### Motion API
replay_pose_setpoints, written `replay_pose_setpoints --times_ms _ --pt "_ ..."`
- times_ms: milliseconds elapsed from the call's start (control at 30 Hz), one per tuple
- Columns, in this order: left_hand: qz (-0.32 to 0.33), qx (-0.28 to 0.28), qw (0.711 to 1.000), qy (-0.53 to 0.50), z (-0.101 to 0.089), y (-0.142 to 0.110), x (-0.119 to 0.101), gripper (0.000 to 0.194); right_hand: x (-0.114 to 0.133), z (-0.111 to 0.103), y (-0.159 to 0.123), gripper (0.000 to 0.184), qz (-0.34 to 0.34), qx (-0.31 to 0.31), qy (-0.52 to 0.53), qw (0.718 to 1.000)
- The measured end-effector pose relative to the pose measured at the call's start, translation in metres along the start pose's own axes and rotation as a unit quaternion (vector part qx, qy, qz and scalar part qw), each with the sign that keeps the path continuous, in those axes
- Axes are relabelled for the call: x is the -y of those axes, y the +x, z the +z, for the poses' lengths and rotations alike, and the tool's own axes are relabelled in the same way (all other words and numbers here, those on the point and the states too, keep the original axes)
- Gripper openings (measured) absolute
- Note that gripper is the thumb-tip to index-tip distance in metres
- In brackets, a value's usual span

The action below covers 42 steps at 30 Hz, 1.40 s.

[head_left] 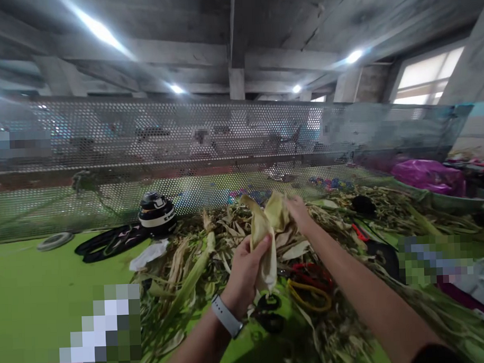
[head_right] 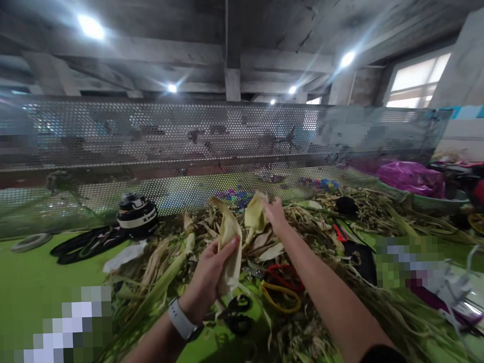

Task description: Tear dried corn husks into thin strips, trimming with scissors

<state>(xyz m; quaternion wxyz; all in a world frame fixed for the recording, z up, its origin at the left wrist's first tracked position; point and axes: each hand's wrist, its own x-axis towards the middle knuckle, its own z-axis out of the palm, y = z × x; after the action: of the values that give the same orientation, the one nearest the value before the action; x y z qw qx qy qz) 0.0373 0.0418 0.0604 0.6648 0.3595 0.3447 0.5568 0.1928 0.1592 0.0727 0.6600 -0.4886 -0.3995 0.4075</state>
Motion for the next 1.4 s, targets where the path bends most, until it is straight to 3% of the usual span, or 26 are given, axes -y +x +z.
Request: replay_pose_setpoints --times_ms 200,333,433,533,567,600,633,667,700,733,767,833,967,1133,1233,1333,1400 --pt "0.022 0.036 0.996 0.079 -0.006 0.012 0.016 0.036 0.001 -0.009 -0.081 0.024 -0.081 0.166 -0.137 0.973" --pt "-0.041 0.117 0.985 0.122 -0.008 0.01 0.013 0.029 0.01 -0.009 -0.09 0.024 -0.137 0.195 -0.203 0.95" --pt "-0.07 0.147 0.975 0.151 -0.014 0.008 0.001 0.024 0.019 -0.01 -0.087 0.02 -0.155 0.205 -0.226 0.94" --pt "-0.025 0.056 0.99 0.125 -0.026 0.005 -0.008 0.023 0.026 -0.017 -0.1 0.02 -0.216 0.142 -0.241 0.936" --pt "-0.009 0.02 0.994 0.108 -0.031 0.005 -0.01 0.023 0.026 -0.021 -0.108 0.02 -0.261 0.104 -0.264 0.923" --pt "0.004 -0.01 0.996 0.09 -0.037 0.004 -0.011 0.024 0.025 -0.024 -0.118 0.019 -0.294 0.088 -0.304 0.902" --pt "0.013 -0.035 0.997 0.072 -0.042 0.004 -0.011 0.024 0.022 -0.027 -0.129 0.018 -0.304 0.112 -0.358 0.876" --pt "0.019 -0.055 0.997 0.054 -0.047 0.005 -0.01 0.023 0.017 -0.029 -0.14 0.017 -0.289 0.192 -0.425 0.836" --pt "0.022 -0.071 0.997 0.036 -0.051 0.005 -0.009 0.021 0.011 -0.031 -0.151 0.017 -0.26 0.293 -0.503 0.771" --pt "0.021 -0.083 0.996 0.019 -0.055 0.006 -0.007 0.017 0.004 -0.032 -0.16 0.017 -0.233 0.371 -0.578 0.688" --pt "0.017 -0.094 0.995 0.004 -0.057 0.008 -0.005 0.013 -0.003 -0.031 -0.167 0.017 -0.222 0.396 -0.603 0.656" --pt "0.004 -0.109 0.994 -0.021 -0.06 0.01 -0.001 0.006 -0.015 -0.029 -0.175 0.022 -0.208 0.41 -0.637 0.618" --pt "-0.003 -0.138 0.989 -0.058 -0.061 0.011 0.003 0.009 -0.021 -0.023 -0.172 0.031 -0.202 0.426 -0.665 0.579" --pt "-0.009 -0.168 0.983 -0.077 -0.065 0.009 0.003 0.018 -0.011 -0.022 -0.163 0.03 -0.196 0.458 -0.674 0.546" --pt "-0.012 -0.185 0.978 -0.09 -0.067 0.01 0.004 0.023 -0.007 -0.03 -0.156 0.026 -0.172 0.465 -0.674 0.547" --pt "0.0 -0.192 0.975 -0.112 -0.065 0.01 0.003 0.024 -0.004 -0.046 -0.144 0.023 -0.123 0.466 -0.649 0.589" --pt "0.016 -0.186 0.974 -0.128 -0.062 0.009 0.001 0.021 -0.002 -0.057 -0.132 0.021 -0.095 0.459 -0.607 0.642"
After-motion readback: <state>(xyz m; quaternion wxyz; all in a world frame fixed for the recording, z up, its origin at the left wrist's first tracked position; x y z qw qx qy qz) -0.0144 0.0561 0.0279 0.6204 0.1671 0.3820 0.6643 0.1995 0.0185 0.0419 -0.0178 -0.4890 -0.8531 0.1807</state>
